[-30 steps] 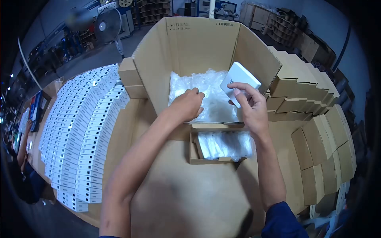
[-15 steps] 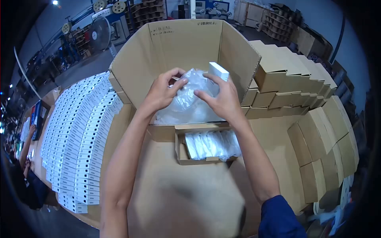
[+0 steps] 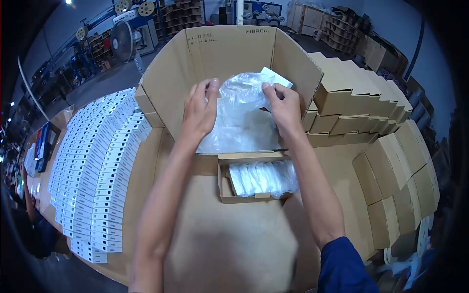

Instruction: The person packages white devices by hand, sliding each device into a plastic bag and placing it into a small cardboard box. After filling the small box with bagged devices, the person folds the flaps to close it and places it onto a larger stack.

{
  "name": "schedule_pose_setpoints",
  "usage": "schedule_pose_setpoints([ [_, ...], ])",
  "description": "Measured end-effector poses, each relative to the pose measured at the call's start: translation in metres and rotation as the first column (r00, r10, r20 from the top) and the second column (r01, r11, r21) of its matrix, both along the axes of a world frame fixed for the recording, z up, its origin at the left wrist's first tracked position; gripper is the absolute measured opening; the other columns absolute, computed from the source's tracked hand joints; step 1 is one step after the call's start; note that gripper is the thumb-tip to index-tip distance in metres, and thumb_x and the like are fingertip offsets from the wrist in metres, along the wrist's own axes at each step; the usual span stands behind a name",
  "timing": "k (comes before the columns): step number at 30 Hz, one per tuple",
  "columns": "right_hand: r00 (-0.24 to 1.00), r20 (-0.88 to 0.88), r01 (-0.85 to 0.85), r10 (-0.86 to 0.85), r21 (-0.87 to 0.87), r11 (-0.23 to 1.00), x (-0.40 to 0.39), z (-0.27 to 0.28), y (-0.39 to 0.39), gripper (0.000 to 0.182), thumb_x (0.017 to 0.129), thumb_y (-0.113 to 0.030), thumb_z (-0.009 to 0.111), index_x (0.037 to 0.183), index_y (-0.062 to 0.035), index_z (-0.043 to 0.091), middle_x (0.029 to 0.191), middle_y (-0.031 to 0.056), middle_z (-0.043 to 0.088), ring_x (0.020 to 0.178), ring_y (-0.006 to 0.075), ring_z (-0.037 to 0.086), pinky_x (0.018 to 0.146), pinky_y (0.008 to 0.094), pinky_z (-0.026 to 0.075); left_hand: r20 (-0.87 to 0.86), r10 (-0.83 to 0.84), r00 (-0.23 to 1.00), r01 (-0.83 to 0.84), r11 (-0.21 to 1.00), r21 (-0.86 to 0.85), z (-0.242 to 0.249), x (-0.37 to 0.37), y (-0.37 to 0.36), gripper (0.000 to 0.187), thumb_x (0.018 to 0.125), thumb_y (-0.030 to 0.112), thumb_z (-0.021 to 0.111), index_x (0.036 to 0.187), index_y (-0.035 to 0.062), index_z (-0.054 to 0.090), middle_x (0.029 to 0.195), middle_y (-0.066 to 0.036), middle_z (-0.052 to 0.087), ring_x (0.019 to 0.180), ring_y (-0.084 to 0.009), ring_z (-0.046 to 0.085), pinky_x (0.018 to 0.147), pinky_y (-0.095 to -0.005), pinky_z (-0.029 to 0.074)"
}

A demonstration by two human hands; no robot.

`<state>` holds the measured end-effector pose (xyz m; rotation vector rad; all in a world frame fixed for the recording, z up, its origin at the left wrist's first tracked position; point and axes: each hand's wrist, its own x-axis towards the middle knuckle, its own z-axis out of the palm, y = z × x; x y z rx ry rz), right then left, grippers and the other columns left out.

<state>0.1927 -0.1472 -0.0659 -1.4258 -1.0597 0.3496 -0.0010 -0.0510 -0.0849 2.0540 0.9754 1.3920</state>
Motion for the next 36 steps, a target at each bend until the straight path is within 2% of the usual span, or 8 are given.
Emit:
schedule_pose_setpoints([
  [3, 0.972, -0.233, 0.050, 0.001, 0.212, 0.976, -0.025, 0.000, -0.007, 0.043, 0.103, -0.029, 0.067, 0.080, 0.0062, 0.067, 0.067, 0.0001, 0.059, 0.065, 0.0078, 0.049, 0.063, 0.0304, 0.046, 0.356, -0.197, 0.914, 0.329, 0.872, -0.362, 0.005, -0.005, -0.050, 0.067, 0.108, 0.054, 0.047, 0.131, -0.0062, 0.062, 0.123, -0.016, 0.066, 0.116, -0.0236, 0.063, 0.103, -0.0360, 0.051],
  [10, 0.983, -0.172, 0.114, -0.059, 0.327, 0.938, -0.094, -0.025, -0.100, 0.038, 0.099, -0.022, 0.073, 0.073, 0.0024, 0.062, 0.066, -0.0045, 0.049, 0.067, 0.0060, 0.037, 0.058, 0.0296, 0.029, 0.766, -0.262, 0.587, 0.538, 0.833, -0.127, -0.009, 0.004, -0.149, 0.031, 0.109, 0.023, 0.058, 0.126, -0.0015, 0.059, 0.118, -0.012, 0.068, 0.108, -0.0181, 0.066, 0.095, -0.0341, 0.055],
  [13, 0.842, -0.523, -0.022, 0.134, 0.214, 0.977, -0.115, -0.035, -0.169, 0.018, 0.097, -0.015, 0.076, 0.088, 0.0013, 0.072, 0.076, -0.0067, 0.057, 0.073, 0.0023, 0.045, 0.061, 0.0222, 0.035, 0.903, -0.142, 0.406, 0.580, 0.803, -0.135, -0.009, -0.009, -0.200, 0.023, 0.112, 0.023, 0.051, 0.123, 0.0031, 0.056, 0.112, -0.008, 0.067, 0.101, -0.0136, 0.065, 0.090, -0.0320, 0.055],
  [20, 0.874, -0.460, -0.140, 0.158, 0.075, 0.987, -0.134, -0.079, -0.276, 0.015, 0.099, -0.012, 0.072, 0.098, 0.0030, 0.075, 0.092, -0.0004, 0.060, 0.076, 0.0058, 0.050, 0.068, 0.0230, 0.041, 0.860, 0.098, 0.500, 0.466, 0.807, -0.362, -0.060, -0.046, -0.289, 0.029, 0.115, 0.029, 0.041, 0.107, 0.0063, 0.058, 0.100, -0.003, 0.064, 0.086, -0.0082, 0.061, 0.074, -0.0262, 0.051],
  [22, 0.891, -0.419, -0.176, 0.175, 0.037, 0.984, -0.133, -0.082, -0.300, 0.014, 0.102, -0.010, 0.067, 0.096, 0.0017, 0.072, 0.085, -0.0035, 0.060, 0.067, 0.0032, 0.048, 0.058, 0.0218, 0.037, 0.961, -0.165, 0.220, 0.922, 0.356, -0.150, -0.088, -0.089, -0.295, 0.032, 0.112, 0.032, 0.046, 0.125, 0.0053, 0.059, 0.112, -0.009, 0.067, 0.096, -0.0173, 0.066, 0.082, -0.0308, 0.056],
  [24, 0.974, -0.157, -0.160, 0.162, 0.022, 0.987, -0.132, -0.091, -0.318, 0.012, 0.100, -0.009, 0.069, 0.099, 0.0029, 0.073, 0.105, 0.0054, 0.061, 0.079, 0.0101, 0.054, 0.068, 0.0259, 0.045, 0.896, 0.005, 0.444, 0.838, 0.351, -0.417, -0.096, -0.095, -0.311, 0.038, 0.109, 0.033, 0.050, 0.135, 0.0056, 0.058, 0.119, -0.012, 0.068, 0.104, -0.0218, 0.068, 0.089, -0.0333, 0.058],
  [29, 0.834, 0.544, -0.123, 0.092, 0.021, 0.992, -0.135, -0.066, -0.333, 0.011, 0.090, -0.004, 0.075, 0.100, 0.0013, 0.073, 0.131, 0.0244, 0.058, 0.114, 0.0341, 0.065, 0.091, 0.0389, 0.053, 0.448, -0.602, 0.662, 0.734, 0.398, -0.551, -0.079, -0.114, -0.315, 0.029, 0.100, 0.010, 0.065, 0.127, 0.0025, 0.064, 0.115, -0.007, 0.068, 0.104, -0.0128, 0.065, 0.092, -0.0284, 0.053],
  [36, 0.861, 0.462, -0.185, 0.211, -0.101, 0.978, -0.137, -0.070, -0.345, 0.011, 0.088, -0.004, 0.073, 0.096, 0.0035, 0.072, 0.136, 0.0318, 0.055, 0.123, 0.0470, 0.059, 0.101, 0.0499, 0.050, 0.643, -0.320, 0.696, 0.706, 0.471, -0.530, -0.090, -0.126, -0.316, 0.020, 0.099, 0.009, 0.069, 0.116, 0.0013, 0.062, 0.102, -0.001, 0.068, 0.087, -0.0049, 0.064, 0.072, -0.0225, 0.053],
])
